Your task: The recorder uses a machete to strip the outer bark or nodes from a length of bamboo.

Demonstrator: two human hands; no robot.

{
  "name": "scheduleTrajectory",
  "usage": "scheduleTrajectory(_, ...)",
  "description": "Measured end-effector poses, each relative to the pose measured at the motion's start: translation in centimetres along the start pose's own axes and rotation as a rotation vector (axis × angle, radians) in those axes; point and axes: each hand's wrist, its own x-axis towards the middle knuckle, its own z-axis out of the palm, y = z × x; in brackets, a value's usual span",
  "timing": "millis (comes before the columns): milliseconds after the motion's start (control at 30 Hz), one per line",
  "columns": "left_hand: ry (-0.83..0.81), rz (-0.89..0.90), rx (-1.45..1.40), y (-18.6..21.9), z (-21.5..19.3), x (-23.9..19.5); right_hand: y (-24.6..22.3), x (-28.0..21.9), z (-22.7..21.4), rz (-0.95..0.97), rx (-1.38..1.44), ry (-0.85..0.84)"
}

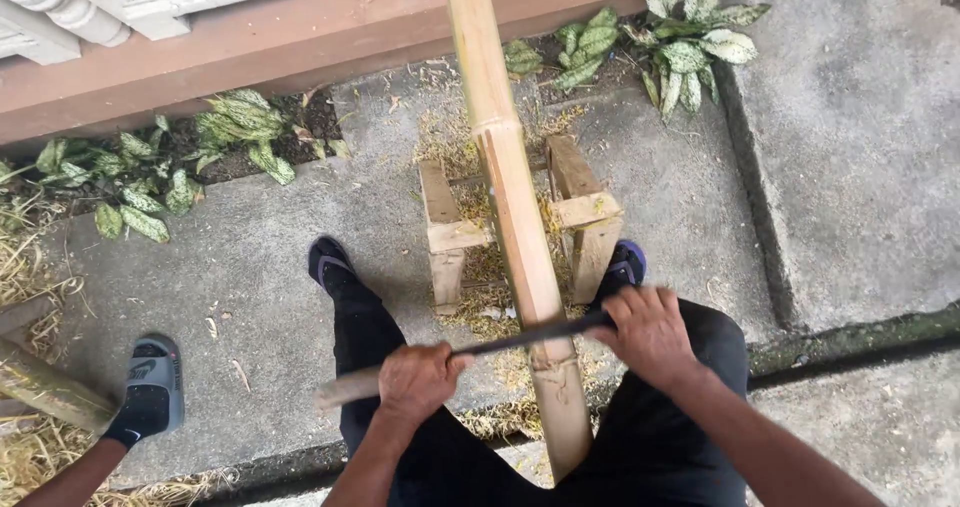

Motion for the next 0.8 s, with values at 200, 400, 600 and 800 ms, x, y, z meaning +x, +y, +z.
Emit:
scheduleTrajectory(200, 0.144, 0.111, -0.079, -0.3, 2.5, -3.0, 0.1, -2.5, 1.9, -0.052, 0.045, -0.062)
scheduleTrajectory(400, 0.151, -0.021, 0.075, 2.0, -1.5, -1.5, 0.7, 1.8, -0.2, -0.037, -0.029, 0.070)
scheduleTrajectory(600, -0.077, -0.060, -0.037, 2.5, -1.7, -4.5, 2.4, -0.7, 1.8, -0.174, 0.236, -0.258)
scheduleTrajectory(800, 0.126, -0.027, 0.093, 4.3, -1.0, -5.7, 1.7, 0.2, 0.3, -0.092, 0.169, -0.334)
